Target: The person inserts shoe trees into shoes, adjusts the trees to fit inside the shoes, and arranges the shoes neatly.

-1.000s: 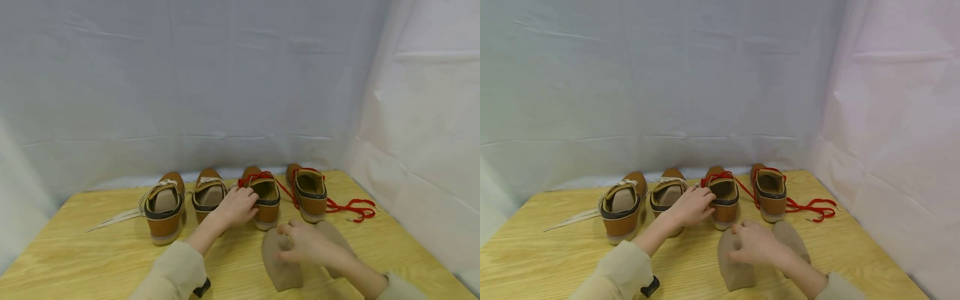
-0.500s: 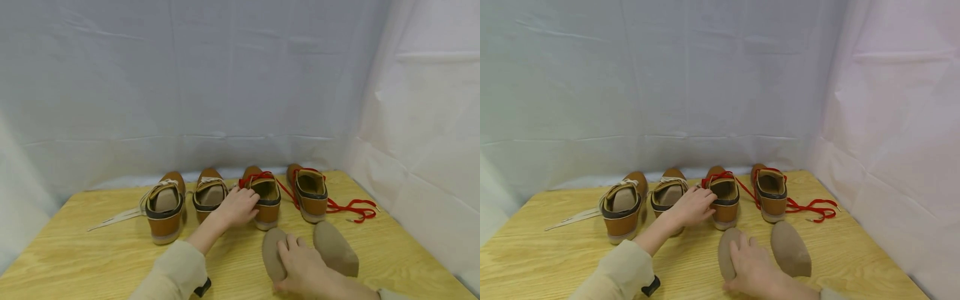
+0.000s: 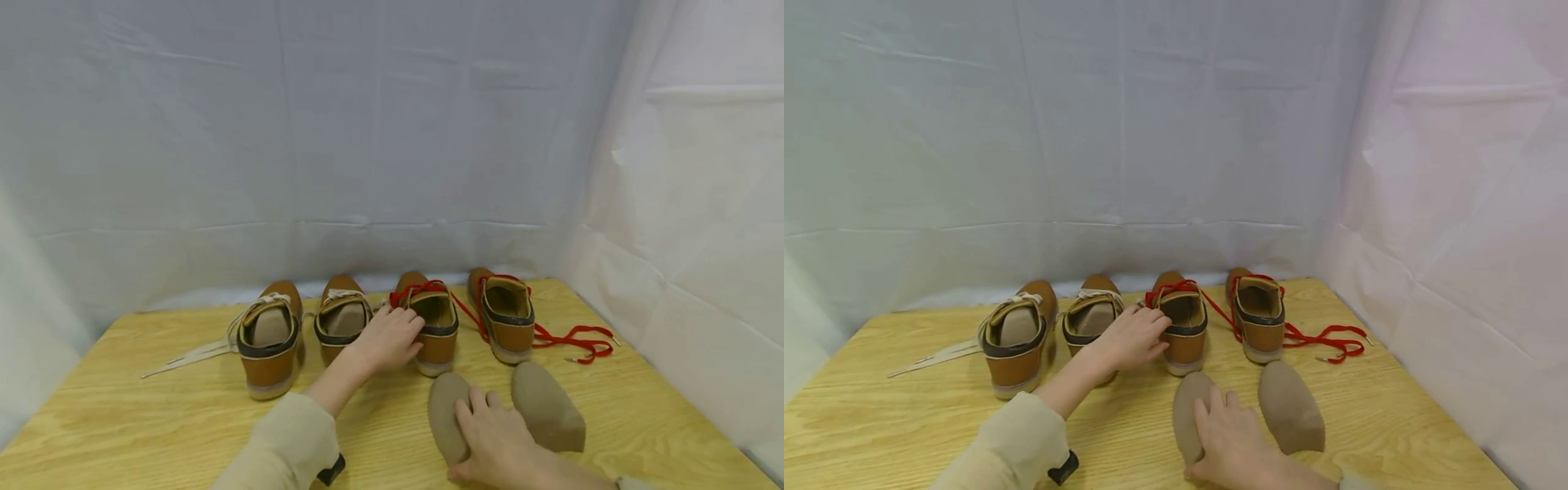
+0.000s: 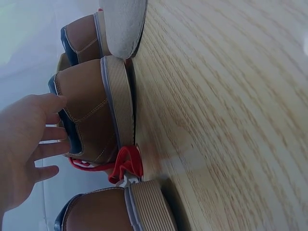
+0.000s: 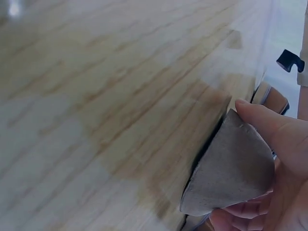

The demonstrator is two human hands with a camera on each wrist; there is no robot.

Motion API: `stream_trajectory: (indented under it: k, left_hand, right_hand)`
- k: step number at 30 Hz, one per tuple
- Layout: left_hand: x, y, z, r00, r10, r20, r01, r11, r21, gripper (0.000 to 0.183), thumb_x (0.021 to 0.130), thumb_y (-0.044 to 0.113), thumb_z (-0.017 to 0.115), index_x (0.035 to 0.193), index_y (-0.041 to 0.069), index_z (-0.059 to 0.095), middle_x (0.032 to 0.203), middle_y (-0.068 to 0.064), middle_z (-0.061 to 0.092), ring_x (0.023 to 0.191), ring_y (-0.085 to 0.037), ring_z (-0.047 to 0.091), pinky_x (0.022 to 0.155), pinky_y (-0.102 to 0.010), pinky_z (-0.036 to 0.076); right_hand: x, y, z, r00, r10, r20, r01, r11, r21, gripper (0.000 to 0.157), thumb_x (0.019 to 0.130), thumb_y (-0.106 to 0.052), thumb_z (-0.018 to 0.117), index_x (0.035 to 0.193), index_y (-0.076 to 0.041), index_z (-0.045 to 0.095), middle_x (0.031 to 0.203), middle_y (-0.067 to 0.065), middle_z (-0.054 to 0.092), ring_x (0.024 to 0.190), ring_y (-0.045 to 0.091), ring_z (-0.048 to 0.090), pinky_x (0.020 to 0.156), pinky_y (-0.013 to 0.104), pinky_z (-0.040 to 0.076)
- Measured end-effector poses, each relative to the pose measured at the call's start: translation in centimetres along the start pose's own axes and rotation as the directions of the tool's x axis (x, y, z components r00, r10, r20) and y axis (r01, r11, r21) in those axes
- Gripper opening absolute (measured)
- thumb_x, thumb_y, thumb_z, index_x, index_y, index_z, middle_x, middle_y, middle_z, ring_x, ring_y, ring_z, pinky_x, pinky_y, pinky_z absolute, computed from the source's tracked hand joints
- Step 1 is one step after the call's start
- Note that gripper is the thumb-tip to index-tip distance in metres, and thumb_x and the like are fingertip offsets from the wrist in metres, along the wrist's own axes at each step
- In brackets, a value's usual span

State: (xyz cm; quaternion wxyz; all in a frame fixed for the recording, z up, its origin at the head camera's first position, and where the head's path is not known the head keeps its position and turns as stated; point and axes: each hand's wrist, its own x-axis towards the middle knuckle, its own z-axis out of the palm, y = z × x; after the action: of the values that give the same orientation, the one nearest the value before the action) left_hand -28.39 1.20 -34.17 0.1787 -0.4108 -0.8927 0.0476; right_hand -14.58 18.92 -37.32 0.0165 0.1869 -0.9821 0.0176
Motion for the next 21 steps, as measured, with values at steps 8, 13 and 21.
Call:
stream_trajectory:
  k: [8,13,21]
  left_hand:
    - [0.05,0.00,0.21,1.000,0.006,0.001,-0.007,1.000,0.012,0.022,0.090,0.034,0.059,0.100,0.014,0.058,0.095,-0.001,0.056,0.090,-0.020,0.055,0.083,-0.038,0.040]
    - [0.05,0.01,0.29,1.000,0.010,-0.006,-0.010,1.000,0.022,0.022,0.090,0.034,0.060,0.099,0.014,0.058,0.095,-0.001,0.056,0.089,-0.020,0.055,0.082,-0.038,0.041]
    - [0.06,-0.02,0.27,1.000,0.002,0.003,-0.002,1.000,0.022,0.022,0.090,0.034,0.059,0.099,0.015,0.058,0.095,-0.001,0.056,0.090,-0.020,0.055,0.083,-0.038,0.041]
  right_hand:
    - [-0.08,0.05,0.17,1.000,-0.027,0.006,0.026,1.000,0.006,0.070,0.057,-0.055,0.081,0.098,-0.006,0.050,0.091,0.010,0.040,0.074,0.026,0.043,0.043,0.033,0.036]
    - [-0.18,-0.05,0.33,0.999,-0.039,-0.028,0.038,0.999,-0.024,0.067,0.059,-0.053,0.080,0.097,-0.006,0.051,0.089,0.010,0.041,0.072,0.026,0.045,0.043,0.033,0.037]
    - [-0.31,-0.25,0.57,0.992,-0.071,-0.104,0.064,0.995,-0.074,0.062,0.060,-0.053,0.079,0.089,-0.008,0.049,0.082,0.007,0.041,0.064,0.022,0.044,0.042,0.030,0.034]
